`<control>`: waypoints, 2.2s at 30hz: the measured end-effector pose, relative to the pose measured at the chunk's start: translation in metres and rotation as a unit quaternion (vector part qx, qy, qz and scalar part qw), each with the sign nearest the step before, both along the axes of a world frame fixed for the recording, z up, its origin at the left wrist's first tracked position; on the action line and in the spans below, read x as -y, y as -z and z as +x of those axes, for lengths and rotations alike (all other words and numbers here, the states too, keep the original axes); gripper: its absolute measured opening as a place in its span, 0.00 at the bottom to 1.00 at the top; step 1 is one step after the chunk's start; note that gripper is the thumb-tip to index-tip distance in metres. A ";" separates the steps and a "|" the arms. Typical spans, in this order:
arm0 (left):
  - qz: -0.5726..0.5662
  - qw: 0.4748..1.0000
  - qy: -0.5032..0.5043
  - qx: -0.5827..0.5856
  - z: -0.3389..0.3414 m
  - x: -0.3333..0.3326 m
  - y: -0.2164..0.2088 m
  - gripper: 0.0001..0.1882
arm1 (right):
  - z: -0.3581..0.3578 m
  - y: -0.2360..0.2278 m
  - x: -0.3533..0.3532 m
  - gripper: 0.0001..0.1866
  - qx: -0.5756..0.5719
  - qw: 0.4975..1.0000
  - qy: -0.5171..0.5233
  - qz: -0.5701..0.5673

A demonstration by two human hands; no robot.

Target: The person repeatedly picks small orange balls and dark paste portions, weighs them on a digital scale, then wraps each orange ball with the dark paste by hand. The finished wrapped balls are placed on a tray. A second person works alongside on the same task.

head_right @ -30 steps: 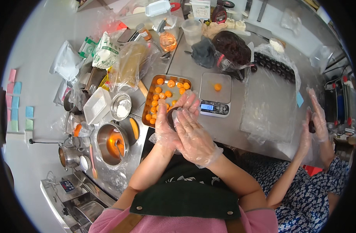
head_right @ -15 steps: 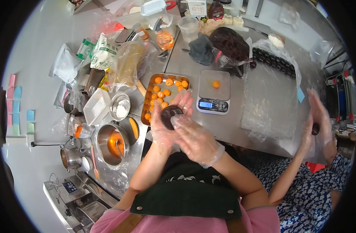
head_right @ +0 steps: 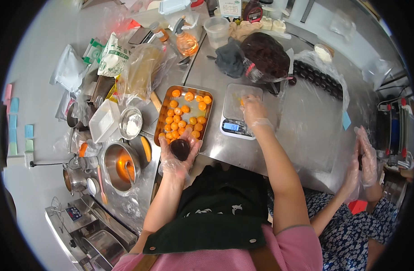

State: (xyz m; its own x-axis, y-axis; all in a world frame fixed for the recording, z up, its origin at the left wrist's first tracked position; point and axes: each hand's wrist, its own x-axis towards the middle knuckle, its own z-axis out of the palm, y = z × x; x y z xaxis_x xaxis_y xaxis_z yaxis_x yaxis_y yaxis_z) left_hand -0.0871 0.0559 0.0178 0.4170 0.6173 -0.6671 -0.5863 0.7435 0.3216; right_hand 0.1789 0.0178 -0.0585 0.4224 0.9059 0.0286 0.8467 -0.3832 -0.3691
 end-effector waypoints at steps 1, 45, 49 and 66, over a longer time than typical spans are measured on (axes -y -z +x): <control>-0.006 1.000 0.006 0.006 -0.004 -0.001 0.006 0.44 | 0.001 0.005 -0.001 0.17 0.007 1.000 -0.003 0.011; 0.111 0.942 0.287 0.131 -0.031 0.058 -0.048 0.18 | -0.209 -0.113 0.124 0.19 0.092 0.915 -0.016 0.393; 0.164 0.920 0.334 0.125 -0.027 0.067 -0.051 0.17 | -0.202 -0.122 0.135 0.20 0.087 0.907 -0.018 0.411; 0.190 0.805 0.559 0.058 -0.009 0.097 -0.084 0.29 | -0.137 -0.122 0.194 0.43 -0.435 0.860 -0.179 0.198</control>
